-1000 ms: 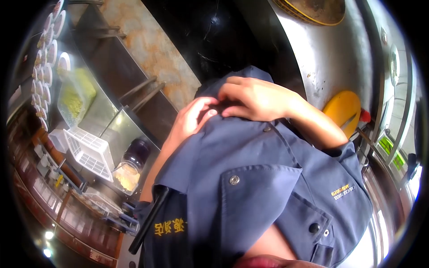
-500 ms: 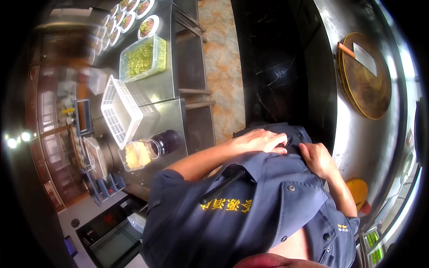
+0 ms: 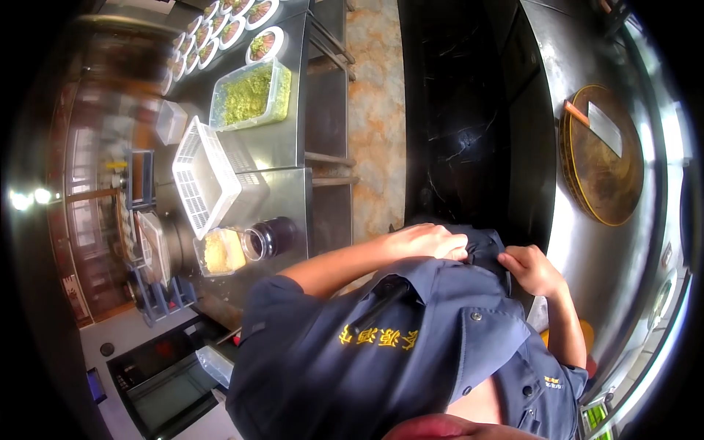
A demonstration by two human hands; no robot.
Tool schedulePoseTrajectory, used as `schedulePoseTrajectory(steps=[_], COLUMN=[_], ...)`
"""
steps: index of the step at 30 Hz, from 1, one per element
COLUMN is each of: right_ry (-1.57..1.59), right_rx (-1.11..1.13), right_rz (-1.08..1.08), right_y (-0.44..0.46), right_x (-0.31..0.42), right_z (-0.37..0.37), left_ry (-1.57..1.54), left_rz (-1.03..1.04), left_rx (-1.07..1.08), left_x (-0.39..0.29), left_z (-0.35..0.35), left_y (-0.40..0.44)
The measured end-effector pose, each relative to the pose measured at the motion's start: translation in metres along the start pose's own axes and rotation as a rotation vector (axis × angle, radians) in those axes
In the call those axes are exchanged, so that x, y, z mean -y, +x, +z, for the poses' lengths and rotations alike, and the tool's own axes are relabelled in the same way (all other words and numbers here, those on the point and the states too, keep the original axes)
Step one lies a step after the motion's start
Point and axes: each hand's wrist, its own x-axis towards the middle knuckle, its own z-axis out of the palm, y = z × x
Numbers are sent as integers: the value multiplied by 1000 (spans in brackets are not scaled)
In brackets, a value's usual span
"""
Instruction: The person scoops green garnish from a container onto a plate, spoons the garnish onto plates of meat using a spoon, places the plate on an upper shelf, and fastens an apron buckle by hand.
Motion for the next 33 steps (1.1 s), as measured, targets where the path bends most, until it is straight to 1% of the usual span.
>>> schedulePoseTrajectory(steps=[1,2,3,4,6,7,8,9,10,12,13,14,15,16,17,18,19,20,21,22,24,25,26,27,28,30,31,32,33], right_ry=[211,423,484,482,319,363,408,477,404,429,374,314,252,248,108,207,-33,-49,86,111,153,215,277,224,100,-253,-317,-382,-357], right_rx=[71,142,105,100,-78,-99,-121,-242,-340,-508,-585,-659,-756,-745,-762,-557,-604,-522,-345,-221,-324,-345,-365,-415,-430,-320,-251,-181,-129], right_rz=[139,277,301,299,430,451,472,355,407,454,445,440,351,439,483,633,428,251,136,63,118,266,415,495,598,778,821,861,854], right_y=[-1,-3,0,-2,-16,-20,-23,-26,-28,-13,-5,11,32,49,65,77,87,95,96,99,94,92,89,87,88,79,71,61,60], right_x=[-11,-28,-65,-94,-141,-156,-169,-172,-169,-163,-155,-152,-160,-160,-145,-125,-138,-151,-159,-174,-195,-208,-224,-254,-280,-313,-318,-320,-319], right_z=[-1,0,13,33,83,109,130,148,160,162,160,152,143,130,107,87,100,117,122,129,141,143,144,154,155,153,154,156,151], left_ry=[4,-69,-142,-306,-398,-107,-40,56,150,-177,-33,62,19,40,9,264,515,597,691,670,569,564,445,326,250,129,-27,-96,-107], left_rz=[4,-139,-282,-210,-558,-407,-383,-476,-555,-789,-743,-781,-753,-751,-695,-654,-556,-462,-481,-419,-401,-401,-464,-529,-572,-676,-695,-761,-724], left_rx=[-1,29,59,-204,-179,-323,-315,-317,-294,43,31,-130,-239,-346,-463,-417,-354,-377,-356,-401,-371,-347,-357,-365,-380,-478,-529,-538,-425], left_x=[-5,-11,-15,4,20,46,69,102,124,134,149,151,154,146,138,145,190,224,232,232,214,204,192,186,189,175,177,159,117], left_z=[-5,-12,-17,2,2,14,18,34,49,38,47,52,49,43,31,11,7,2,-1,0,3,5,8,12,17,32,45,49,37], left_y=[1,1,2,0,-2,-5,-9,-18,-25,-28,-35,-35,-34,-36,-33,-28,-29,-22,-11,-1,14,16,14,10,-3,-33,-64,-90,-97])
